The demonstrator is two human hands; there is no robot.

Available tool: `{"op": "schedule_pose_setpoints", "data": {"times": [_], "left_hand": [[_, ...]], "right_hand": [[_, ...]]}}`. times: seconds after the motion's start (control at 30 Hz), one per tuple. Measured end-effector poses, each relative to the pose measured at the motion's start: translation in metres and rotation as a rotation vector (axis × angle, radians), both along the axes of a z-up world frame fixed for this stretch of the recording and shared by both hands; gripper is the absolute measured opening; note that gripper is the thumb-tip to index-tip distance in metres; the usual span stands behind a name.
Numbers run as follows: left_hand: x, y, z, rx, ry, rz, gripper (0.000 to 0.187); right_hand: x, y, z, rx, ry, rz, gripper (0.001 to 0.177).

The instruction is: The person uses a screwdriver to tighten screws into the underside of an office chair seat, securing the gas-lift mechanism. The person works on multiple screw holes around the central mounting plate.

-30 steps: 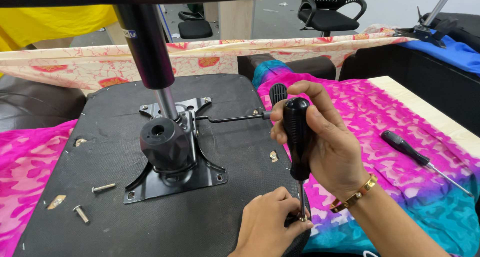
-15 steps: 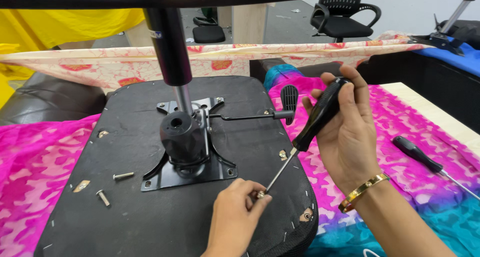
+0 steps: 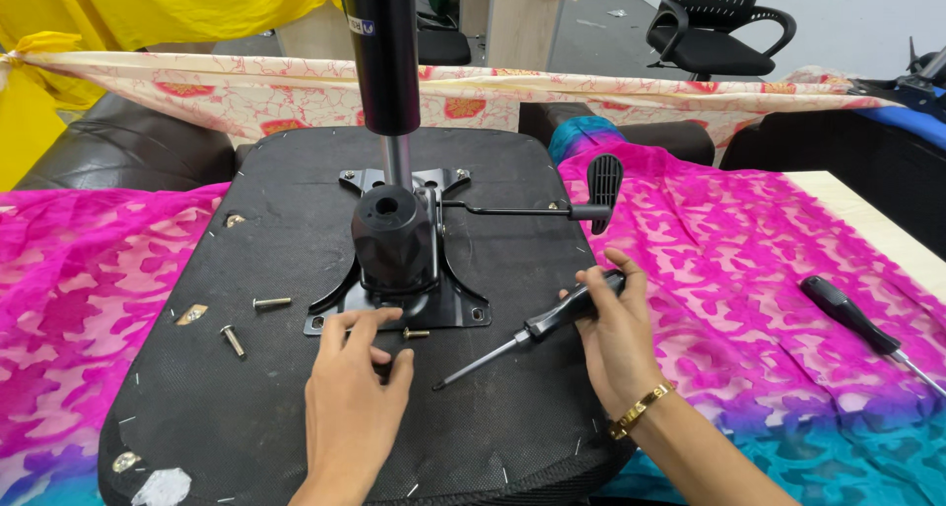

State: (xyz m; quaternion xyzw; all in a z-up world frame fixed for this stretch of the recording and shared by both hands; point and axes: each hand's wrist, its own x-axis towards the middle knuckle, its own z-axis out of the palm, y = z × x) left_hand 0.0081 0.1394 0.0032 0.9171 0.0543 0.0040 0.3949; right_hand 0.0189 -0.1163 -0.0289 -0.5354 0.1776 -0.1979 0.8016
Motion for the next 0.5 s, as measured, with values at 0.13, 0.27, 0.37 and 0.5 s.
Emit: {"op": "schedule_pose_setpoints", "data": {"times": [0.13, 0.27, 0.37, 0.5], "left_hand": [[0.01, 0.032, -0.013, 0.152, -0.335, 0.054, 0.04], [0.034, 0.086, -0.032, 0.438, -0.42, 0.2, 0.06], [0.044, 0.129, -0.047, 0.615, -0.339, 0.295, 0.071], [0.046, 0.168, -0.065, 0.659, -0.207, 0.369, 0.078]], "right_hand": [[-0.005, 0.007, -0.004, -0.377, 0.154, 0.145, 0.057], [-0.003, 0.013, -0.005, -0.828, 0.222, 0.155, 0.052], [-0.004, 0.015, -0.007, -1.154, 0.102, 0.118, 0.047], [-0.012, 0.008, -0.015, -1.175, 0.067, 0.075, 0.055]]}}
